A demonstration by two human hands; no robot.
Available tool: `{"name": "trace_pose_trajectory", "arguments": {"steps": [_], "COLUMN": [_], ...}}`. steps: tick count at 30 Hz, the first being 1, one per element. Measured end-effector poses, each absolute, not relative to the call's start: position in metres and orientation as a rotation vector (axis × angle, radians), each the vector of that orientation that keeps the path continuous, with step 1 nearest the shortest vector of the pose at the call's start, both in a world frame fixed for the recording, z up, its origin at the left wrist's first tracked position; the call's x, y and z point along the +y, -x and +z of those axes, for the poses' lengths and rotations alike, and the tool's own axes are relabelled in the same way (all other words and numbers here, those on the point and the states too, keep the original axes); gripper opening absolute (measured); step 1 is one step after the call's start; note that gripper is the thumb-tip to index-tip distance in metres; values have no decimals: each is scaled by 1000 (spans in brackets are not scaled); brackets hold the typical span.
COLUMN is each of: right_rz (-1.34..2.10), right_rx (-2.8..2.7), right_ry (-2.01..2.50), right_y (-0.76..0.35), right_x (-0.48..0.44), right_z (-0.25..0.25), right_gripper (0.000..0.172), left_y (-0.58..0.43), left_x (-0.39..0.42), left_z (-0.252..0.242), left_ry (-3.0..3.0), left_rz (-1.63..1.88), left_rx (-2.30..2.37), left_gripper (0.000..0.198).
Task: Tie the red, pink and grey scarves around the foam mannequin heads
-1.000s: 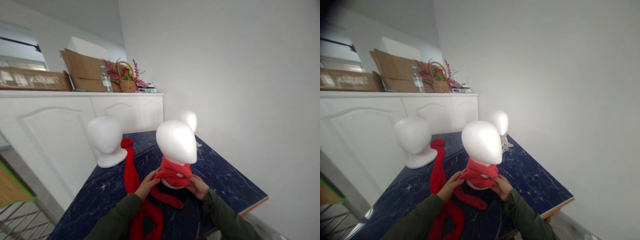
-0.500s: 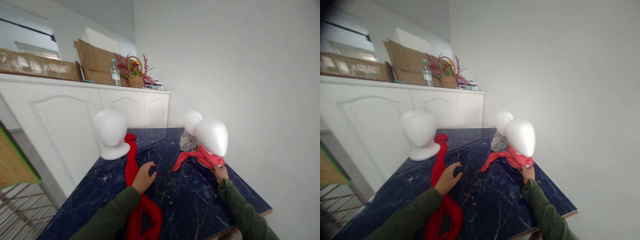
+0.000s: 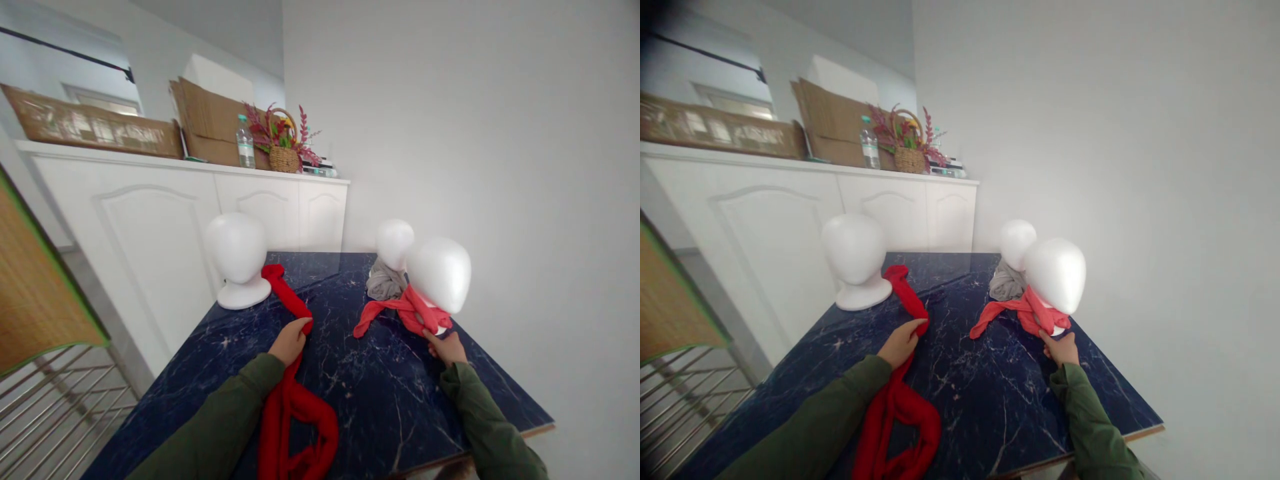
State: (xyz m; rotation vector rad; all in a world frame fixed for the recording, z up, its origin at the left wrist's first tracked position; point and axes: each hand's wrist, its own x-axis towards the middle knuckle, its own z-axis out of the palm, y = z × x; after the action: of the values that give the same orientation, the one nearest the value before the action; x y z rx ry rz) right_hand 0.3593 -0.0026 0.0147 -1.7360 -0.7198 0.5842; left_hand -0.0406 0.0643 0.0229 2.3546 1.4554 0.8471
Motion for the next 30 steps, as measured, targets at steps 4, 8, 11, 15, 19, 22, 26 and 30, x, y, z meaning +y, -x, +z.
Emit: {"name": "trace_pose_trajectory", "arguments": {"steps": [4, 8, 11, 15, 19, 22, 26, 30], "right_rz": [507, 273, 824, 1217, 1757, 1859, 1906, 1940], "right_rx": [-769, -1013, -1375, -1492, -1269, -1148, -1015, -945], "right_ry": [1865, 1758, 1549, 1344, 1169, 1100, 1046, 1011], "right_y": [-341, -282, -223, -171, -165, -176, -184, -176], "right_x": [-30, -53, -50, -21, 8, 18, 17, 14], "right_z": [16, 13, 16, 24, 22, 18, 13, 9], "right_gripper": [91, 66, 41, 37, 28, 22, 22, 34], "left_y": [19, -4, -20, -23, 9, 56, 127, 168], "left_x": [40, 3, -30, -50, -16, 36, 102, 143], "left_z": [20, 20, 27, 37, 38, 38, 40, 38], "left_ry": [-2299, -2332, -2442, -2570, -2677, -2438, -1699, -1458], "left_rz": [987, 909, 813, 695, 1127, 1742, 1979, 1628], "left_rx": [1039, 790, 497, 162, 519, 1253, 2205, 2483], "left_gripper": [46, 48, 48, 50, 38, 34, 75, 94]}}
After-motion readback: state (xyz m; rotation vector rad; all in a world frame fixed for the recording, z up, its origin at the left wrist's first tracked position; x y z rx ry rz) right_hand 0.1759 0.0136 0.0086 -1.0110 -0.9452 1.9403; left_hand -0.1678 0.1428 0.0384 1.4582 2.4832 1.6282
